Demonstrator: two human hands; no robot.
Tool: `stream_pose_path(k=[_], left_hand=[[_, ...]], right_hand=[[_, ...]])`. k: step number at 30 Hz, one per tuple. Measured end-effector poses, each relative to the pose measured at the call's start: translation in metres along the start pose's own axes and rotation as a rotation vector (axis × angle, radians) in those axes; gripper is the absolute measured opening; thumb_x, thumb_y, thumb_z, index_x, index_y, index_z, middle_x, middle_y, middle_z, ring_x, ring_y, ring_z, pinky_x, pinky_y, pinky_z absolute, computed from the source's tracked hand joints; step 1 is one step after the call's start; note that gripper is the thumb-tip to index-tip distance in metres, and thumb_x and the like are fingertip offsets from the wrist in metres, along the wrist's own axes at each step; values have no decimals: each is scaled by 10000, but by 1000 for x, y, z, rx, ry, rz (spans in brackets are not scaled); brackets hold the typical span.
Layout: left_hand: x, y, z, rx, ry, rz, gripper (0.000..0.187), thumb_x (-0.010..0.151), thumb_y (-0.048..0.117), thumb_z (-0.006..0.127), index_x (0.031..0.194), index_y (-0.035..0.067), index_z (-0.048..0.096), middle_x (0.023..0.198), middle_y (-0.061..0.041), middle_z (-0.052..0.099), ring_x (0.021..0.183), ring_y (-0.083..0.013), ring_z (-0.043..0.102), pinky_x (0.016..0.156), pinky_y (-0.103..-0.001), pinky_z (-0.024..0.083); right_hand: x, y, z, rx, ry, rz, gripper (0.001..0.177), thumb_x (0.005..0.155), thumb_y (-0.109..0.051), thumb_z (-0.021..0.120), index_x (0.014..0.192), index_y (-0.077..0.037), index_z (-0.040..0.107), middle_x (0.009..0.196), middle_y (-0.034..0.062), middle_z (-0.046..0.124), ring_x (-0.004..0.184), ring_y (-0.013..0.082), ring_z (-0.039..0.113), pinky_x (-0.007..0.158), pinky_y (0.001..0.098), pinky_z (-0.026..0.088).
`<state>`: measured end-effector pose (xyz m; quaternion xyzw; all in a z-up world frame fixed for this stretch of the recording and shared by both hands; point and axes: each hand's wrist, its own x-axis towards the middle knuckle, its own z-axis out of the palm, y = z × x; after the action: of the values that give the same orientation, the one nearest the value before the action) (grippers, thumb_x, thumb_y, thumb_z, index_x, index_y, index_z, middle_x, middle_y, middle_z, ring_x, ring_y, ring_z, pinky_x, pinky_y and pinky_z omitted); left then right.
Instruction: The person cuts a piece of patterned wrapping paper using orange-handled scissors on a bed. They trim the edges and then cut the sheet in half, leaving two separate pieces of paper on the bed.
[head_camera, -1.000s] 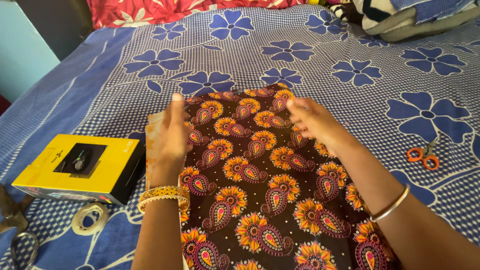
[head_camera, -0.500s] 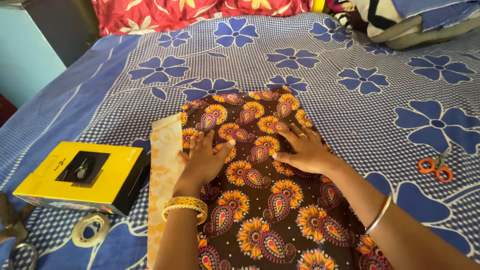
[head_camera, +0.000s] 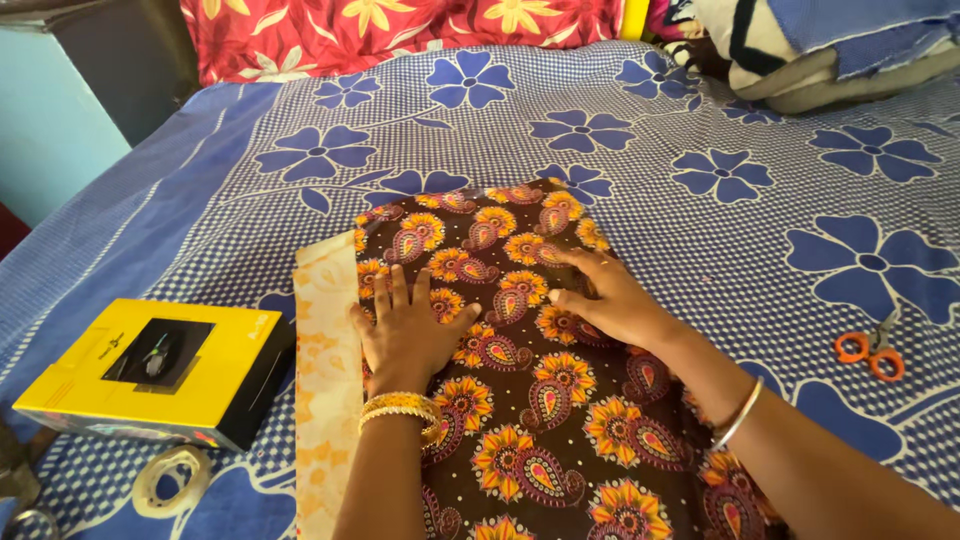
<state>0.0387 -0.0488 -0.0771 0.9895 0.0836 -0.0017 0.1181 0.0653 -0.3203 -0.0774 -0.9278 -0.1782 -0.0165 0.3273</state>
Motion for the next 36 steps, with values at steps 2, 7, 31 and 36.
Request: stream_pose_path(k=[2, 7, 31, 36], left_hand=[[4, 1, 0, 15, 15, -24, 1010, 836, 812, 479, 1613, 227, 205, 1712, -75, 31, 1575, -276, -3, 1202, -652, 13], [9, 9, -7, 5, 146, -116, 1017, 845, 799, 477, 1619, 211, 180, 1704, -112, 10, 1567, -301, -16, 1193, -657, 25], [7, 31, 4, -3, 44, -186, 967, 821, 867, 406, 1606, 350, 178, 1707, -99, -26, 1545, -416, -84, 1025, -856, -50], [7, 31, 3, -4, 27, -194, 981, 816, 874, 395, 1611, 358, 142, 1706, -88, -49, 1546, -402, -93, 1027, -863, -47]], right_hand=[[-8, -4, -9, -22, 67, -72, 772, 865, -619, 580, 1519, -230, 446, 1485, 138, 526, 1379, 311, 459, 1179, 474, 359], [-21, -25, -35, -301, -192, 171, 816, 859, -707, 555, 1557, -349, 332, 1614, 129, 288, 1521, 332, 190, 1221, 541, 221], [0, 61, -68, -371, 232, 59, 876, 898, -736, 442, 1554, -156, 398, 1603, 261, 327, 1510, 439, 245, 1222, 560, 182], [-20, 127, -111, -758, 91, 571, 885, 900, -703, 522, 1565, -128, 415, 1569, 270, 431, 1513, 440, 339, 1253, 588, 226]])
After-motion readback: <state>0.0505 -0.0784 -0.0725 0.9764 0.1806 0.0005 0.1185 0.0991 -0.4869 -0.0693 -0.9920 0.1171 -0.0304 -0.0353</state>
